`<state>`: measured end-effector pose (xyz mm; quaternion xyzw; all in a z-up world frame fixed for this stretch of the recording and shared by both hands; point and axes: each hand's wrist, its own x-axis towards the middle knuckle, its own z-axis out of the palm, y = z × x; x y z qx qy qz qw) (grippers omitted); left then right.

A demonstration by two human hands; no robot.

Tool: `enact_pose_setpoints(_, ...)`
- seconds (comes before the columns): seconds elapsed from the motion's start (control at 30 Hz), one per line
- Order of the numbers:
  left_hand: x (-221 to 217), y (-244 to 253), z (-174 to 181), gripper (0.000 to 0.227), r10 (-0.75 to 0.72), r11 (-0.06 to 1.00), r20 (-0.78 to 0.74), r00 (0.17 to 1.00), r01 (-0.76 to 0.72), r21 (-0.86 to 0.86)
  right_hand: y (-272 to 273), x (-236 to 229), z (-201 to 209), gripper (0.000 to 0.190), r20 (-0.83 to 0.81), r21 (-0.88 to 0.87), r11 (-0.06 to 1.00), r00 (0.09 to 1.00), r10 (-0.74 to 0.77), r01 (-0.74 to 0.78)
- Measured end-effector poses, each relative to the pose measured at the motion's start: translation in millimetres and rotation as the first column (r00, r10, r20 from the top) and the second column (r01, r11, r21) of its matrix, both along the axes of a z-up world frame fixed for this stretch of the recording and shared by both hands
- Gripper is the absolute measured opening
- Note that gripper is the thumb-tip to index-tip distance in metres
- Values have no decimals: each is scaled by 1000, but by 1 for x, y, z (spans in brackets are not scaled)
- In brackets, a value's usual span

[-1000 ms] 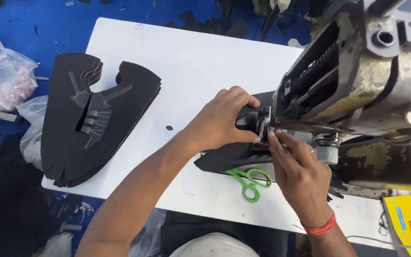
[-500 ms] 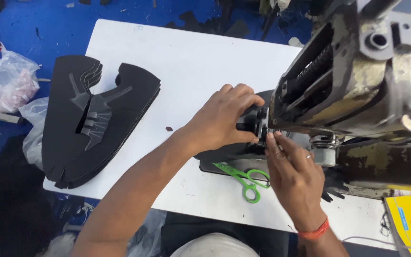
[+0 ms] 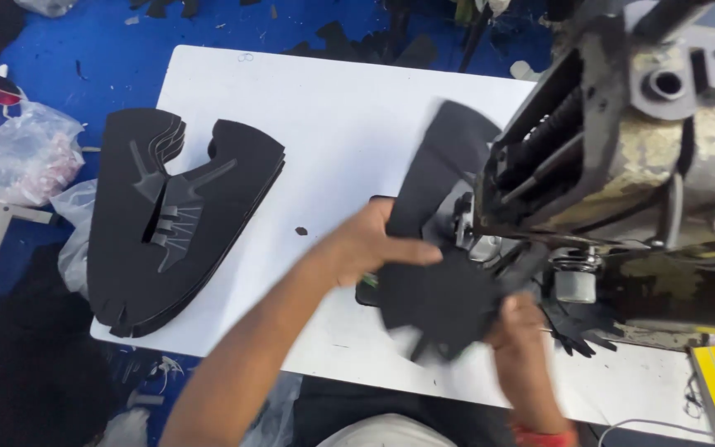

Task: Stitching together black shoe upper components using an industrial sewing machine.

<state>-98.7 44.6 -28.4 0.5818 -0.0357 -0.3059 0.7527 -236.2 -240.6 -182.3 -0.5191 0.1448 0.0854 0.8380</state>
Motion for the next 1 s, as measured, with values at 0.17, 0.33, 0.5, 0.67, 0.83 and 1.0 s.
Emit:
enact_pose_setpoints(0.17, -38, -15, 4, 45, 139, 989, 13, 990, -140, 45, 20, 34, 164, 67, 155, -801, 557, 975, -162, 220)
enact_pose_setpoints(0.33, -43, -14, 7, 45, 180, 982, 79, 980, -184, 46, 47, 37, 199, 44, 371, -916, 57, 781, 503, 398)
enact_pose_setpoints(0.5, -37, -8, -3, 54, 176, 984, 17, 984, -176, 3, 71, 50, 204, 57, 315, -907, -27, 721, 617, 419)
enact_pose_setpoints(0.67, -40, -6, -10, 66, 180, 983, -56, 982, -182, -31, 77, 48, 207, 58, 309, -919, -17, 746, 591, 394)
enact_pose_setpoints(0.83, -41, -7, -5, 58, 162, 983, 15, 987, -160, -86, 75, 49, 211, 62, 285, -921, -40, 742, 606, 387)
enact_pose_setpoints(1.0, -41, -10, -4, 56, 186, 983, 20, 982, -186, -16, 74, 50, 213, 63, 247, -923, -89, 752, 611, 375)
